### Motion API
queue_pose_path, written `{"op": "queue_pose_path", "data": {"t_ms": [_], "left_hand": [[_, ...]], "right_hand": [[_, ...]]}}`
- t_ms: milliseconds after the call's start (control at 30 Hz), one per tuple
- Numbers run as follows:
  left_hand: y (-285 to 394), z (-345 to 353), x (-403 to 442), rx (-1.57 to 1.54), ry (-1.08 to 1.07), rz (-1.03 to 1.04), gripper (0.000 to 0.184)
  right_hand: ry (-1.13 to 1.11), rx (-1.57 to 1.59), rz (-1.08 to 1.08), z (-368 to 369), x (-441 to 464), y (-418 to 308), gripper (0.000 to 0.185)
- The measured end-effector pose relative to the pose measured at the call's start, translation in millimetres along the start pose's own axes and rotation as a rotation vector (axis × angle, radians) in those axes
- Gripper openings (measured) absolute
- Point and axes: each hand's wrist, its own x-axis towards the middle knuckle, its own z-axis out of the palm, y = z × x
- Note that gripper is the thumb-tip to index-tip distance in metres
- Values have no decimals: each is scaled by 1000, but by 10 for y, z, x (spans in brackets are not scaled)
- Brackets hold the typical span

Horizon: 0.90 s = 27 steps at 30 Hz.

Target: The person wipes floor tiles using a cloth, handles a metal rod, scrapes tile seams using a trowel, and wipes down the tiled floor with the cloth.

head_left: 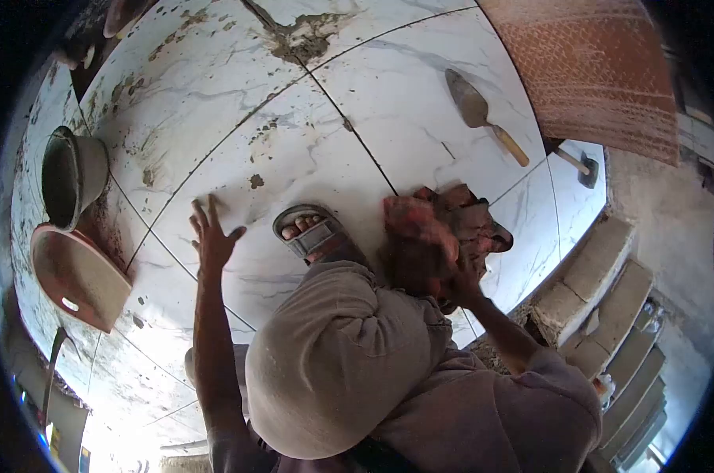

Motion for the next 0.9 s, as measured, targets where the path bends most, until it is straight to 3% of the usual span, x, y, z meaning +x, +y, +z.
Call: {"op": "queue_pose_path", "data": {"t_ms": [100,167,267,333,400,433,500,533,567,633,667,700,767,833,867,900], "left_hand": [[109,34,-69,1,13,-24,112],[117,83,-40,-11,38,-33,113],[114,88,-44,-17,31,-53,114],[157,66,-37,-27,4,-75,115],[164,52,-41,-18,-5,-85,115],[166,46,-35,-5,-7,-84,115],[177,32,-23,-9,-12,-96,114],[176,29,-26,-5,-18,-96,114],[166,41,-34,-10,-22,-102,114],[145,72,-36,8,1,-68,115],[144,65,-38,7,2,-58,115],[145,54,-40,10,1,-60,115],[143,73,-42,14,1,-52,115],[129,81,-55,25,30,-43,114],[125,80,-56,25,34,-38,114],[123,89,-50,32,33,-39,114]], "right_hand": [[-492,-277,173,735,-28,235,67],[211,-98,0,829,98,-10,69],[59,23,-15,741,319,-86,66],[-176,-71,108,446,720,-463,64],[-326,-299,75,-15,1403,-1021,61],[-325,-414,-58,-77,1674,-1155,60],[145,-75,-127,117,2270,-1294,63],[90,-176,-167,-371,2545,-1693,64],[440,-62,-370,-548,2858,-1966,70],[469,-150,-376,-850,3446,-2277,74],[634,-124,-539,-1091,3759,-2422,62],[577,-82,-455,-1123,4214,-2410,43],[256,261,-119,-1766,4403,-2639,33],[86,303,-180,-2453,3989,-2702,33],[122,566,-426,-2357,4022,-2352,33],[181,616,-549,-2438,3700,-2209,36]]}}
